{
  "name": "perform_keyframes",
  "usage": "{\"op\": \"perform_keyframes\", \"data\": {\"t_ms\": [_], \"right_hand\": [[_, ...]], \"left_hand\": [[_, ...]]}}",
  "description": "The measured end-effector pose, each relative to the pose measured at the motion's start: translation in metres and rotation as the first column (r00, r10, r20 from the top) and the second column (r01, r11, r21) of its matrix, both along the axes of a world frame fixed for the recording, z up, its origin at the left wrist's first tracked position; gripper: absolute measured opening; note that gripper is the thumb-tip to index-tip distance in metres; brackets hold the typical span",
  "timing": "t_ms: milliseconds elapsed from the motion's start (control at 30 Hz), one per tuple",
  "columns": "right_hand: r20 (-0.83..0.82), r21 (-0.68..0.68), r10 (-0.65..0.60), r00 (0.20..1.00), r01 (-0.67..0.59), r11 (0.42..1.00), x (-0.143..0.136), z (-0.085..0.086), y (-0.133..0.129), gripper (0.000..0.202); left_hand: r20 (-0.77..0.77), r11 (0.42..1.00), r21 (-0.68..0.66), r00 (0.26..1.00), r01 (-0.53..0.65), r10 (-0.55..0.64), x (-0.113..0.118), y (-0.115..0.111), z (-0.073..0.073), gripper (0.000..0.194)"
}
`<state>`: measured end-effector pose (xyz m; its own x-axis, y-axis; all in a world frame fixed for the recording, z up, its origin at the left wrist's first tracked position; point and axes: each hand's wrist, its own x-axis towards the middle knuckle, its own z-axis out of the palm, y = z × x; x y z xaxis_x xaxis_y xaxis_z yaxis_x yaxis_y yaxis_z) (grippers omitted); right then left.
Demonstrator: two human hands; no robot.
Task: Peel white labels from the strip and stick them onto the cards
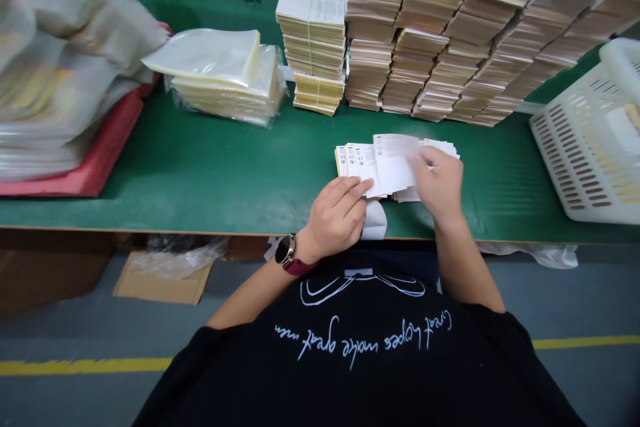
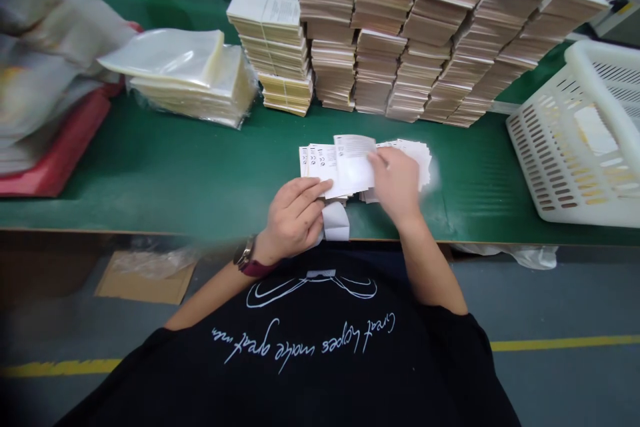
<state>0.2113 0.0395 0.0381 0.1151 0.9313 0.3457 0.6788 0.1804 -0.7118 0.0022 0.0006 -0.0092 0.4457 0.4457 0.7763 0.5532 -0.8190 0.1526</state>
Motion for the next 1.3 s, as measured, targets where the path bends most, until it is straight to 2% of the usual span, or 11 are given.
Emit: {"op": "perform_keyframes", "data": {"t_ms": [100,267,333,400,467,533,667,733,867,1067,1300], "right_hand": [[-0.052,-0.015,-0.142,0.989,0.141,0.990,0.029,-0.008,-0.004,0.037],[0.217,0.062,-0.267,0.939,0.259,0.964,0.048,-0.019,-0.031,0.013],[0.144,0.126,-0.175,0.974,0.157,0.980,0.034,-0.018,-0.052,0.023],[0.014,0.072,0.122,0.992,-0.123,0.990,0.013,-0.015,-0.072,0.023],[-0.086,0.056,0.359,0.929,-0.356,0.933,-0.007,-0.013,-0.086,0.017],[-0.162,0.096,0.440,0.884,-0.429,0.898,-0.019,-0.014,-0.092,0.011],[-0.311,0.156,0.425,0.850,-0.395,0.905,-0.023,-0.025,-0.091,0.011],[-0.369,0.169,0.425,0.827,-0.390,0.905,-0.021,-0.028,-0.090,0.017],[-0.352,0.172,0.469,0.810,-0.436,0.883,-0.019,-0.027,-0.091,0.018],[-0.349,0.105,0.461,0.816,-0.455,0.884,-0.019,-0.023,-0.090,0.015],[-0.009,0.240,0.374,0.927,-0.361,0.901,-0.016,-0.016,-0.089,0.011]], "left_hand": [[0.097,0.999,0.050,0.995,-0.013,0.008,-0.004,-0.003,-0.001,0.012],[0.172,0.998,0.044,0.985,-0.040,0.032,-0.011,-0.006,0.001,0.009],[0.200,0.999,0.019,0.979,-0.050,0.045,-0.010,-0.007,0.003,0.009],[0.232,0.999,-0.022,0.972,-0.043,0.047,-0.007,-0.009,0.005,0.010],[0.259,0.997,-0.073,0.965,-0.013,0.031,-0.003,-0.014,0.007,0.013],[0.273,0.993,-0.114,0.962,0.005,0.027,0.001,-0.018,0.008,0.016],[0.273,0.986,-0.125,0.952,-0.109,0.140,0.002,-0.022,0.006,0.012],[0.278,0.983,-0.053,0.943,-0.175,0.183,0.001,-0.022,0.006,0.031],[0.119,0.992,0.109,0.992,-0.057,0.044,-0.002,-0.023,0.010,0.033],[0.054,0.999,0.026,0.998,0.029,-0.030,-0.001,-0.021,0.016,0.025],[0.093,0.998,-0.016,0.994,0.068,-0.066,0.005,-0.014,0.012,0.020]]}}
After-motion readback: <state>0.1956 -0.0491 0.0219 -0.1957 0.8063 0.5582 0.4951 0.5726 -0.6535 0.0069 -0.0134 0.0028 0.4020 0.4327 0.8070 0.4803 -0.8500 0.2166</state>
